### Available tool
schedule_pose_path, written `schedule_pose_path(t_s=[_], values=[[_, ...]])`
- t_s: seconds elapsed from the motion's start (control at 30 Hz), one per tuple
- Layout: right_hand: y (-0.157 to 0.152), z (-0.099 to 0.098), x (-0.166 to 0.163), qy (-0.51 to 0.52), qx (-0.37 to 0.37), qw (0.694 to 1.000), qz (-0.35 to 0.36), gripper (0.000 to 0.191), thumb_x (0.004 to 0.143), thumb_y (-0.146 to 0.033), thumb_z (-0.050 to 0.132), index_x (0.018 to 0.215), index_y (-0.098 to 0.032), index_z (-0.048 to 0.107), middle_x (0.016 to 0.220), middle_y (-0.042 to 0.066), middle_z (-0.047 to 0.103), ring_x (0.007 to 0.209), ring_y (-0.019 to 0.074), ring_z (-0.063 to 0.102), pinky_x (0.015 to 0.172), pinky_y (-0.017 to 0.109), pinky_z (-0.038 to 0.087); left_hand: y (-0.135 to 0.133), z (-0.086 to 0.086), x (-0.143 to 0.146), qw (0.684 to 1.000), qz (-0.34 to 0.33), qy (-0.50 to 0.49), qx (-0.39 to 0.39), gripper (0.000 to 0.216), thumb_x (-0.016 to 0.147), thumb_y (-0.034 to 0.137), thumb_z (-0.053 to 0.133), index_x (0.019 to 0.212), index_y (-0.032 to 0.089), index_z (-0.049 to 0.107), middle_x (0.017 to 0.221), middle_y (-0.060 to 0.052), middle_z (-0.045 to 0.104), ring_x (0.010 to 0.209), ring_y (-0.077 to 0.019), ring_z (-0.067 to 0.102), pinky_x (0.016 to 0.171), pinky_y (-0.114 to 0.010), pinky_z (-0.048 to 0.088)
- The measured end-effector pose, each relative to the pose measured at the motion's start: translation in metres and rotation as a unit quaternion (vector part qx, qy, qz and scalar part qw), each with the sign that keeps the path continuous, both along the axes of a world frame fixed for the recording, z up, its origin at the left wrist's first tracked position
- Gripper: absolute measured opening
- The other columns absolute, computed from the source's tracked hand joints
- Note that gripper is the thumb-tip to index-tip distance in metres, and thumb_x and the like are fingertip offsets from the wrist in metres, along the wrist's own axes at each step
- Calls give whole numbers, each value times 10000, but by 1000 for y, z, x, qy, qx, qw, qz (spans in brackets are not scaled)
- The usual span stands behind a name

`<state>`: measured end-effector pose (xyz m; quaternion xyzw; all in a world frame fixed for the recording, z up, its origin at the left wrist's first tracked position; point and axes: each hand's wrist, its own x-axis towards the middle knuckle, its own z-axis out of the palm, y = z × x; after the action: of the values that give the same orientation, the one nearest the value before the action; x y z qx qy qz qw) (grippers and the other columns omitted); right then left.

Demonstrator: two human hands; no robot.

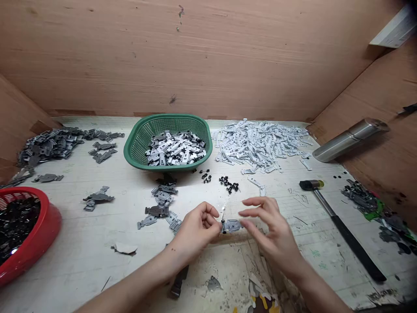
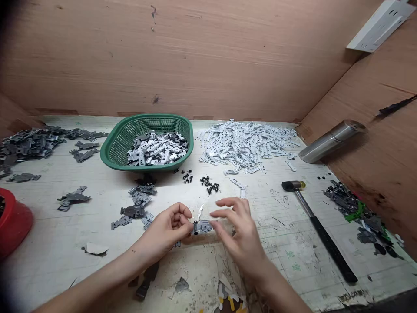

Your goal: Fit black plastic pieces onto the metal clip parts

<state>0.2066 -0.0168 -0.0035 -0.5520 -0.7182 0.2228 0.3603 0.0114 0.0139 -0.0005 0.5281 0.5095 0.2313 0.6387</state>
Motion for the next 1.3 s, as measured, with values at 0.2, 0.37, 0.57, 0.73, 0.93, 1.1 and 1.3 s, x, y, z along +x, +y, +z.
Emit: schedule_pose_path(t_s=[0.2, 0.37, 0.57, 0.73, 0.93, 1.1, 1.3], values=[[40, -6, 23, -125, -11, 992, -19, 77, 846, -216, 496, 863, -199, 570, 870, 59, 560, 817, 203, 542, 652, 309, 451, -2, -1, -4, 976, -44, 172, 125, 93, 727, 175, 447, 807, 221, 459, 608, 54, 530, 527, -106, 446, 489, -205, 292], [63, -18, 15, -203, -17, 978, -40, 48, 820, -188, 503, 804, -187, 548, 794, 37, 563, 716, 174, 554, 590, 274, 433, 1, 2, -3, 979, -42, 173, 105, 97, 713, 175, 440, 800, 216, 454, 601, 54, 534, 516, -104, 463, 473, -194, 298], [73, -21, -2, -282, 28, 956, 70, 79, 805, -129, 514, 856, -180, 545, 855, 41, 543, 768, 153, 523, 624, 236, 409, 4, 2, -4, 985, -37, 154, 75, 120, 689, 158, 444, 796, 212, 456, 550, 69, 497, 479, -100, 484, 439, -181, 301], [76, -25, -12, -326, 52, 942, 64, 171, 771, -17, 448, 745, -164, 533, 819, 74, 531, 770, 181, 484, 608, 254, 363, 3, 1, -2, 989, -40, 135, 47, 127, 690, 156, 442, 800, 220, 441, 541, 77, 501, 445, -94, 492, 405, -171, 324], [64, -18, 0, -323, 57, 944, 45, 167, 770, -23, 440, 772, -164, 529, 774, 60, 512, 726, 173, 473, 594, 249, 363, 3, 3, -2, 995, -30, 98, 0, 143, 691, 178, 464, 821, 227, 432, 537, 82, 489, 408, -96, 487, 361, -173, 360], [38, -8, 16, -220, 10, 975, 40, 124, 809, -75, 430, 795, -175, 502, 753, 28, 491, 614, 132, 442, 543, 243, 362, 8, 8, -4, 996, -20, 81, -30, 168, 679, 168, 482, 824, 226, 418, 540, 84, 491, 424, -101, 514, 377, -177, 389], [12, -1, 22, -42, -90, 994, 48, 112, 864, -143, 436, 810, -198, 518, 781, 23, 523, 662, 136, 498, 576, 250, 398, 11, 4, -5, 996, -19, 65, -65, 190, 677, 163, 482, 844, 222, 413, 547, 82, 492, 440, -105, 518, 379, -185, 404]])
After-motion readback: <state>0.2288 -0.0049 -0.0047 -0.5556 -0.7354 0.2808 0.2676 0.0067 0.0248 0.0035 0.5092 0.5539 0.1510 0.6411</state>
